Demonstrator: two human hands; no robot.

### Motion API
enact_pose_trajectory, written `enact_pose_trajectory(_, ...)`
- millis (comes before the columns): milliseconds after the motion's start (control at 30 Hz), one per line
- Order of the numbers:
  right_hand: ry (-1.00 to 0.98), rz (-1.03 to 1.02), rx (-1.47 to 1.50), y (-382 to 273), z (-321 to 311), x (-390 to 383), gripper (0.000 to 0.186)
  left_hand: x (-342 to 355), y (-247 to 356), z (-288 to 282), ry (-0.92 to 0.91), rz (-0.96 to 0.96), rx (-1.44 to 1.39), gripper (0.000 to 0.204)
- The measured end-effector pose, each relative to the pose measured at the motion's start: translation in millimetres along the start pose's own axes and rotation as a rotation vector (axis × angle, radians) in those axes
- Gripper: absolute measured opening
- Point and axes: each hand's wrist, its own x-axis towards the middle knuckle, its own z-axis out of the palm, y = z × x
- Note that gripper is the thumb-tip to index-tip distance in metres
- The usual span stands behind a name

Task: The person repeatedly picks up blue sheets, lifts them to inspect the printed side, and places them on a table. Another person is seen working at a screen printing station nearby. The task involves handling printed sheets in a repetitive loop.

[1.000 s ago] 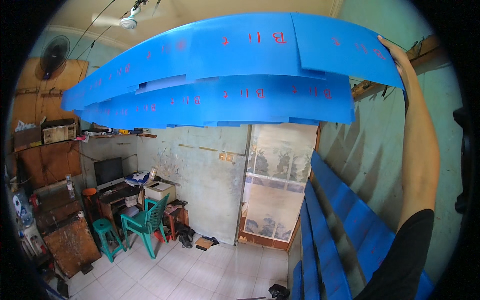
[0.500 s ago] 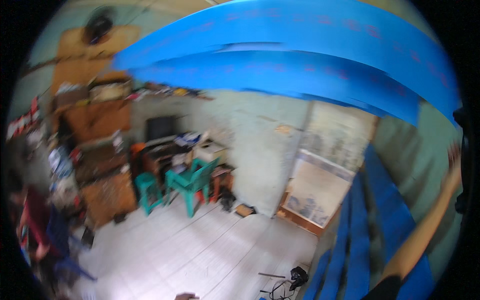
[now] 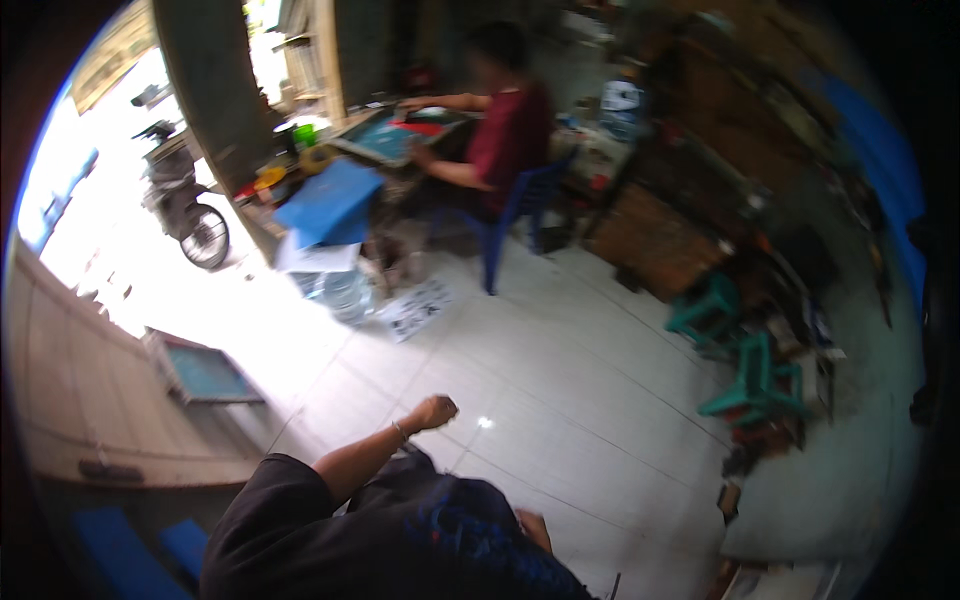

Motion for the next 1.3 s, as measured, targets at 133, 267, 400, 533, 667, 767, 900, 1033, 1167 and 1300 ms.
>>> enact_pose_trajectory(133, -0.215, 0.314, 0.127, -182, 113, 192, 0.016, -59, -117, -132, 0.487, -0.514, -0.762, 0.026)
enact_pose_trajectory(267, -0.457, 0.378, 0.26, -293, 145, 313, 0.019, -155, -192, -176, 1.107, -0.828, -0.965, 0.02)
enact_pose_trajectory(400, -0.53, 0.429, 0.083, -348, 193, 426, 0.02, -224, -224, -137, 1.215, -1.013, -1.137, 0.012)
enact_pose_trajectory(533, -0.633, 0.471, 0.016, -390, 279, 548, 0.02, -241, -208, -65, 1.096, -1.276, -1.352, 0.012)
enact_pose_trajectory(667, -0.625, 0.506, -0.035, -430, 379, 649, 0.022, -212, -149, -31, 0.958, -1.355, -1.276, 0.018)
enact_pose_trajectory(767, -0.574, 0.532, 0.103, -456, 445, 703, 0.036, -161, -118, -60, 0.834, -1.257, -1.01, 0.023)
enact_pose_trajectory(900, -0.456, 0.488, 0.106, -476, 509, 757, 0.056, -75, -93, -150, 0.885, -1.085, -1.153, 0.032)
enact_pose_trajectory(1033, -0.359, 0.398, 0.0, -480, 547, 782, 0.026, 9, -71, -259, 0.835, -0.907, -1.204, 0.037)
enact_pose_trajectory(1167, -0.522, 0.41, 0.11, -493, 551, 748, 0.013, 95, -61, -345, 0.661, -0.611, -1.281, 0.044)
enact_pose_trajectory(1300, -0.745, 0.593, 0.577, -515, 518, 661, 0.01, 169, -49, -387, 0.572, -0.351, -1.601, 0.067)
